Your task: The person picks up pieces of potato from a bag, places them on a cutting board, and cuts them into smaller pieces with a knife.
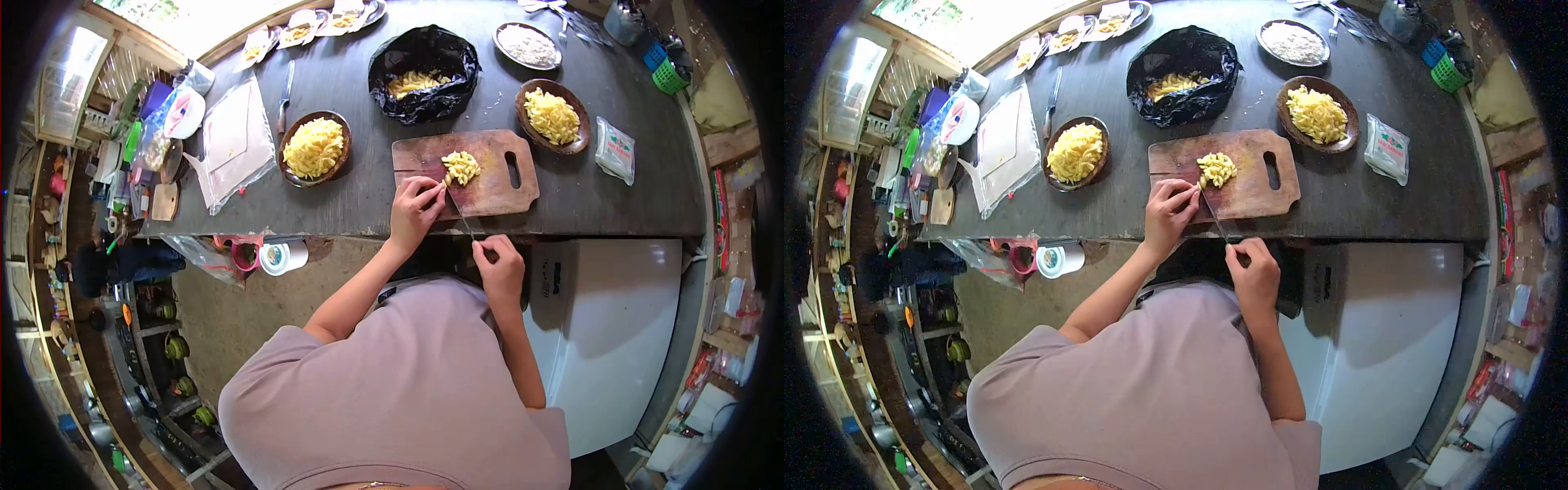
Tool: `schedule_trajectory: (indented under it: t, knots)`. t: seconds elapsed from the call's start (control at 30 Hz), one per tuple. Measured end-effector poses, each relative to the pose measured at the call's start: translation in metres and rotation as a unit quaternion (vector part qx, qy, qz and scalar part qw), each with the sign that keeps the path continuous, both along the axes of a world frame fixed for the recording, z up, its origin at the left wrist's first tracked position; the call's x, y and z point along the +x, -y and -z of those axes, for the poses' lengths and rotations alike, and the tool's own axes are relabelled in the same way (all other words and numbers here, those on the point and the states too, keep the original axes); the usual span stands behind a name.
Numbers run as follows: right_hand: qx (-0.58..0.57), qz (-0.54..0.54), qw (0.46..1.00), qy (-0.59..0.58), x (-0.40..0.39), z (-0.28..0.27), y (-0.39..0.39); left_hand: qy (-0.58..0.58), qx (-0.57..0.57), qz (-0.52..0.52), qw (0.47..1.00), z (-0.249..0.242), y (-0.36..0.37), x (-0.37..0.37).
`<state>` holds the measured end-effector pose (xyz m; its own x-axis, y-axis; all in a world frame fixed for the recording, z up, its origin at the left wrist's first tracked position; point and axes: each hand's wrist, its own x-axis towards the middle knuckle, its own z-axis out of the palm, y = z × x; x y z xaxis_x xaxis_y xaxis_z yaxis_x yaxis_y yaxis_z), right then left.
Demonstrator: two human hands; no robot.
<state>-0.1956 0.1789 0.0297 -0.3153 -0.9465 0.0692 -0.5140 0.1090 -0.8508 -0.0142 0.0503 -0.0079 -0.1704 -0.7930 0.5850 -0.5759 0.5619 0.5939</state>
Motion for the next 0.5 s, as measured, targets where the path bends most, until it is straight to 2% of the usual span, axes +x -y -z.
schedule_trajectory:
  t: [0.27,0.5]
  knots:
    - [-0.035,0.040,0.998,-0.018,0.0046,-0.0010,-0.0013,0.007,0.009,0.007,1.000,-0.0013,-0.0004,0.0000]
    - [-0.029,0.019,0.999,-0.020,0.0096,-0.0010,-0.0011,0.005,-0.006,-0.002,1.000,0.0021,-0.0009,0.0011]
